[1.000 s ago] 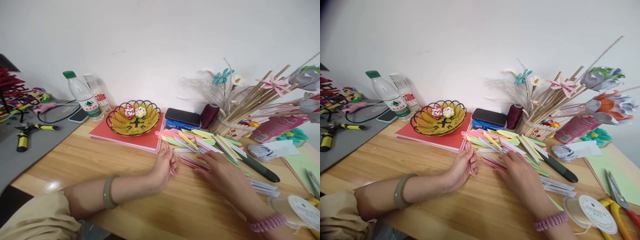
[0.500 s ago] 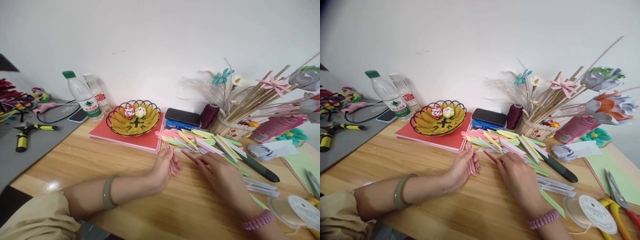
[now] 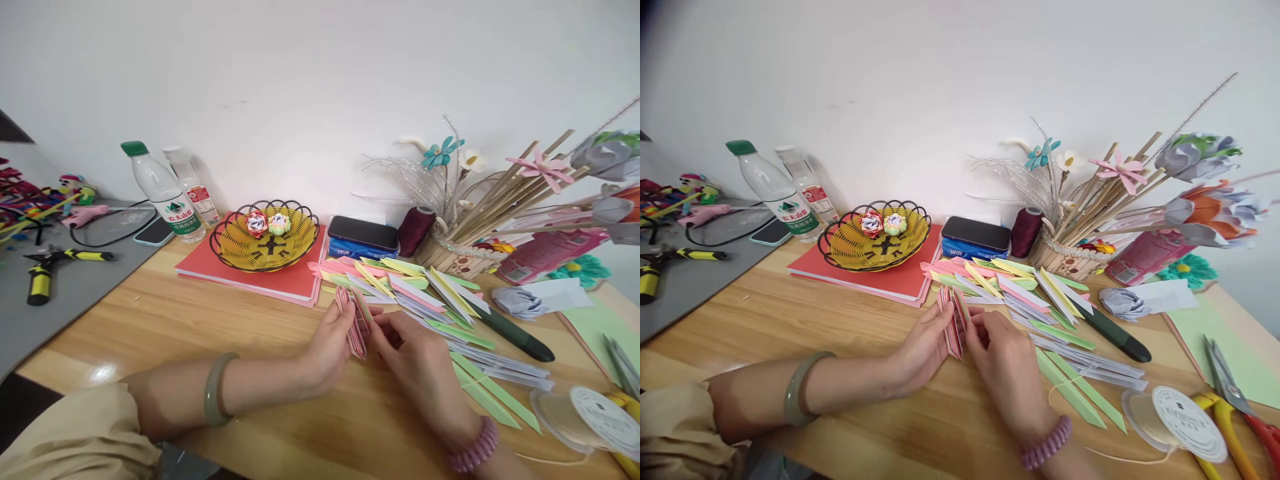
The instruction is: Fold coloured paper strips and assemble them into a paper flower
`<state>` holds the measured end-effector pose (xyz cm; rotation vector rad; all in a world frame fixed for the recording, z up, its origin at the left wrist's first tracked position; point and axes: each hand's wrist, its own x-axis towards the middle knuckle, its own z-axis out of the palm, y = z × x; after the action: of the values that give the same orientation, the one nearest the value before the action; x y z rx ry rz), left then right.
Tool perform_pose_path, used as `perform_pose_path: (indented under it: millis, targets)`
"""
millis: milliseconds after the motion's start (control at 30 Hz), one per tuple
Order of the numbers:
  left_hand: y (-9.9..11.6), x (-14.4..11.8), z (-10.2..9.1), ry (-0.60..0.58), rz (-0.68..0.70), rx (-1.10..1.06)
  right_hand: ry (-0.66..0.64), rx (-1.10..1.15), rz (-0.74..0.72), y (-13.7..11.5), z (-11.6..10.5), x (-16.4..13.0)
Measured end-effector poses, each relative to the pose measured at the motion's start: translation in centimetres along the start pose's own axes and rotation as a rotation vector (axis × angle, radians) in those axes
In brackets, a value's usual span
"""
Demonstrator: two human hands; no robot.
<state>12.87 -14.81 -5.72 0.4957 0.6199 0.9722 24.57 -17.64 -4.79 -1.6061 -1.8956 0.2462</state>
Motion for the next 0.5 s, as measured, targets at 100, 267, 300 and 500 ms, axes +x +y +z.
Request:
perform_pose_path:
  millis: [100,267,300,500]
  targets:
    - [-0.03,-0.4,0.22,-0.022,-0.026,0.012,-0.004,-0.042,-0.019,-0.22,0.22,-0.3]
    - [0.16,-0.7,0.35,-0.024,-0.03,0.082,-0.088,-0.038,-0.124,-0.36,0.07,-0.58]
    - [0.19,-0.71,0.33,-0.028,-0.022,0.101,-0.11,-0.03,-0.143,-0.36,-0.01,-0.58]
    - [0.3,-0.64,-0.04,-0.05,-0.002,0.215,-0.181,0.016,-0.237,-0.44,-0.71,-0.42]
